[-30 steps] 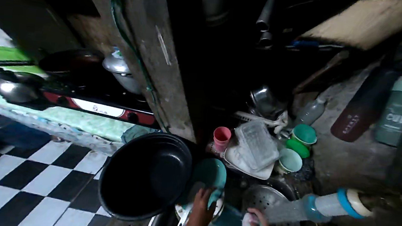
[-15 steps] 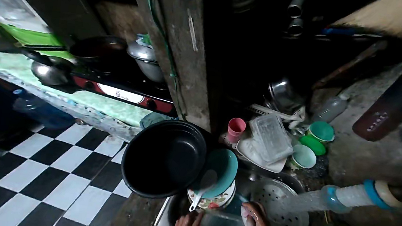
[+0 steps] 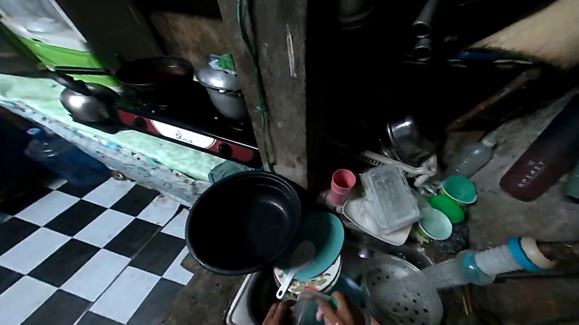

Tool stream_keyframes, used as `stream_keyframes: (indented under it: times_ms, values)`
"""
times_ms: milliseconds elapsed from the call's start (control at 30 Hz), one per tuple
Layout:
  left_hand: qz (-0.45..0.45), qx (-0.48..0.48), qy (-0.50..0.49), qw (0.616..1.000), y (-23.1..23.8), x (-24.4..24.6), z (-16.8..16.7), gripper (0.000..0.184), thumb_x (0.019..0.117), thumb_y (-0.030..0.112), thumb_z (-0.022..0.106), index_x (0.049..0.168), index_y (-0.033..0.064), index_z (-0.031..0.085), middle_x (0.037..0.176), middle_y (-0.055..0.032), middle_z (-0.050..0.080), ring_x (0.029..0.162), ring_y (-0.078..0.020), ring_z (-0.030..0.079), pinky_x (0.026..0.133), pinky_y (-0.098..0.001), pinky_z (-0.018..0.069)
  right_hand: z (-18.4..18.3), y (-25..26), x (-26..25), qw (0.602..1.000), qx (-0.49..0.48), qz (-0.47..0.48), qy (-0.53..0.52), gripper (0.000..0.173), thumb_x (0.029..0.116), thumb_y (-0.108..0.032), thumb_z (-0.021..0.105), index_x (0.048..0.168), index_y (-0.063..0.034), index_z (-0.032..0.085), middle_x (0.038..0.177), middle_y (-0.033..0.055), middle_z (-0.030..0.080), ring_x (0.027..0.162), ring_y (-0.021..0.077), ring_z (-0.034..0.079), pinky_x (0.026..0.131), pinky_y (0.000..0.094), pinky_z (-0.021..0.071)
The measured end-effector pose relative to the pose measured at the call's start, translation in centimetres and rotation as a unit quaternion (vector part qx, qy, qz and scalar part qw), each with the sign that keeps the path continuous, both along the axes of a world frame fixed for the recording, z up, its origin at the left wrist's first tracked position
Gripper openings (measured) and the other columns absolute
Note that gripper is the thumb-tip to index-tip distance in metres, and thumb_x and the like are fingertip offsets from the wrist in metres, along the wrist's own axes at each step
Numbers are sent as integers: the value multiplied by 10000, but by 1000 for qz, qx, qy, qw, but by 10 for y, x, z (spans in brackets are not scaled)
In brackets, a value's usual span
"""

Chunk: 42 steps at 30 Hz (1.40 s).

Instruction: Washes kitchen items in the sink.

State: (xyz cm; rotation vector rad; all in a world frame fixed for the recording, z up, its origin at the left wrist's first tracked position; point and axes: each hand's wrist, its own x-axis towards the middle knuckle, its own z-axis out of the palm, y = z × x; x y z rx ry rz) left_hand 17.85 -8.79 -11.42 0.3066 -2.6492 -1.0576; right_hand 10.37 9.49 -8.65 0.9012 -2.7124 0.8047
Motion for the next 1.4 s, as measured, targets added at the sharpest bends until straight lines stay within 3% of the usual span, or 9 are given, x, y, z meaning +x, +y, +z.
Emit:
stream_keyframes:
  times_ms: [133,400,567,667,733,867,1067,1133,1400]
  values:
    - [-14,33,6,999,9,-1,20,295,873,40,694,1166,5,717,1014,-174,702,819,-233,711,758,-369,618,0,-26,4,998,36,9,50,453,871,-134,737,1296,-288,711,1047,153,701,839,291,720,691,416,622]
    - [-47,105,38,993,14,-3,30,249,897,91,697,1136,32,738,947,-110,720,785,-162,697,754,-313,607,1,-13,-8,995,17,7,96,354,844,-94,745,1183,-197,753,1066,161,702,850,294,725,691,395,627]
    - [-90,272,-34,957,3,-19,28,227,975,235,662,1134,92,739,1123,-70,709,975,-140,695,841,-325,602,-1,2,-21,991,-32,23,129,239,892,-136,705,1125,-149,759,1066,133,711,901,240,725,766,328,624]
    - [-142,322,-58,934,2,-37,20,363,959,371,677,1216,118,722,1345,-104,620,1256,-211,581,1025,-397,520,-3,15,-21,989,-51,25,133,227,905,-150,703,1125,-128,757,1091,148,711,919,240,729,786,329,626]
    - [-172,354,-80,916,7,-45,15,402,986,396,638,1271,118,695,1394,-107,590,1287,-213,558,1074,-404,485,-2,23,-22,990,-49,22,131,225,903,-147,701,1118,-112,755,1078,153,711,905,245,731,772,335,629]
    - [-174,408,-140,885,16,-49,20,370,1036,335,551,1312,113,659,1375,-65,611,1209,-153,604,997,-356,523,6,37,-28,994,-23,11,110,212,882,-133,717,1087,-92,747,1043,172,696,854,266,727,715,353,632]
    - [-218,391,-173,877,10,-67,31,391,957,274,698,1292,76,655,1313,-79,656,1054,-173,695,933,-374,586,27,44,-27,998,-38,45,35,233,853,-105,749,1085,-94,769,1073,207,681,847,296,719,716,396,632]
    - [-245,359,-164,885,8,-74,33,386,950,247,708,1286,63,659,1301,-88,664,1058,-180,703,935,-381,595,36,44,-23,996,-58,64,-22,210,910,-103,715,1114,-79,756,1089,196,672,855,275,708,746,396,626]
    - [-294,353,-194,867,9,-81,48,459,940,323,728,1332,94,657,1349,-95,640,1129,-186,668,992,-397,553,35,51,-27,991,-62,111,46,134,916,-95,706,1044,-92,745,1130,159,674,926,232,708,806,338,622]
